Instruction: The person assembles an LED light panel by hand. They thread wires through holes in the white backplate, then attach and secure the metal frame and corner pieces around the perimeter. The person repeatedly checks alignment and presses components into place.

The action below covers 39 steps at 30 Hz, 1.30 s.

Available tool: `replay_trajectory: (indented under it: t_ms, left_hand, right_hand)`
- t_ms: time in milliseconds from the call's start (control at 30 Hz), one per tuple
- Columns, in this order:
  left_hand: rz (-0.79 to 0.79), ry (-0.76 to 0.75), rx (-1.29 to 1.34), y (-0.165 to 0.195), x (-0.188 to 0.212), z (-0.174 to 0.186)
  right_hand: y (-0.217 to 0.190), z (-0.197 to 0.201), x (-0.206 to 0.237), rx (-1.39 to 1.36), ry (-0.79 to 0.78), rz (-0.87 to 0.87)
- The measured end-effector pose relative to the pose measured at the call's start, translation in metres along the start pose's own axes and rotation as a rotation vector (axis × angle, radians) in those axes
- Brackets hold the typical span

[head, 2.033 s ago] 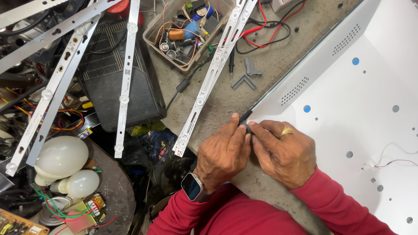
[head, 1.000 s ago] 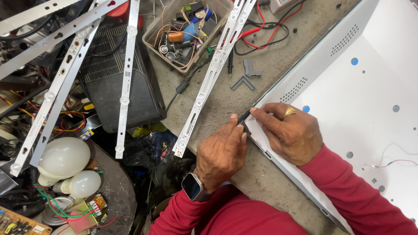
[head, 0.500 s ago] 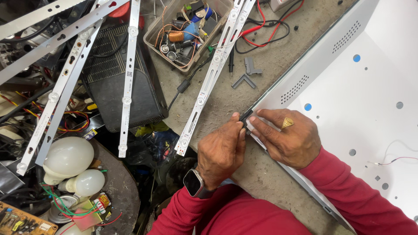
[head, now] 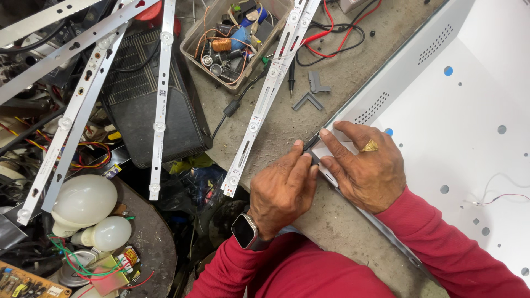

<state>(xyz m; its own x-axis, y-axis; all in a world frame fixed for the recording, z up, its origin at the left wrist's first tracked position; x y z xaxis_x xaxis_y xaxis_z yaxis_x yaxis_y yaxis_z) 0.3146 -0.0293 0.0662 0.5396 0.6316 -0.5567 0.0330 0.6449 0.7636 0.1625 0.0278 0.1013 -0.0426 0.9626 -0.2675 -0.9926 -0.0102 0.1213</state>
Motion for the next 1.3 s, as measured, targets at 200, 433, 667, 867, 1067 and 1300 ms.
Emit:
replay_trajectory:
  t_ms: [200,433,667,867,1067,1300]
  left_hand:
    - [-0.027,0.026,-0.004,0.005,-0.003,0.006]
    - [0.079,0.021,0.066,-0.002,0.000,0.005]
    - [0.313,0.107,0.471,-0.012,0.001,0.008]
    - [0.842,0.070,0.871,-0.031,0.009,0.001]
    - [0.972,0.072,1.175,-0.037,0.011,-0.013]
    - [0.954,0.131,1.177,-0.034,0.008,-0.024]
  right_hand:
    - [0.006,0.003,0.000,-0.179,0.022,-0.113]
    - [0.005,0.007,0.003,-0.426,0.039,-0.188]
    - [0.001,0.010,-0.002,-0.482,-0.031,-0.162]
    - [-0.003,0.013,-0.009,-0.456,-0.033,-0.129]
    - [-0.002,0.010,-0.010,-0.439,-0.076,-0.152]
    - [-0.008,0.009,-0.008,-0.267,-0.006,-0.064]
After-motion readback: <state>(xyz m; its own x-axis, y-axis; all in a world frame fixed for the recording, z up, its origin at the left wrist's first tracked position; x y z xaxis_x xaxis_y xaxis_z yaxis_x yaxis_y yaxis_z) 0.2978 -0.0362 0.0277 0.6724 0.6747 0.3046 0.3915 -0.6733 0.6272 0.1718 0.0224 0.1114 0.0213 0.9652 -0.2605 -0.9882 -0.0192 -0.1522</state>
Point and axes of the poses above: each hand's wrist, its own x-axis away from the middle knuckle, its own z-axis out of the back of the hand, y = z × x, the point moved 4 cm from there along -x, towards the middle knuckle, and after that the axes turned 15 degrees about x, right-handed, at the moved point
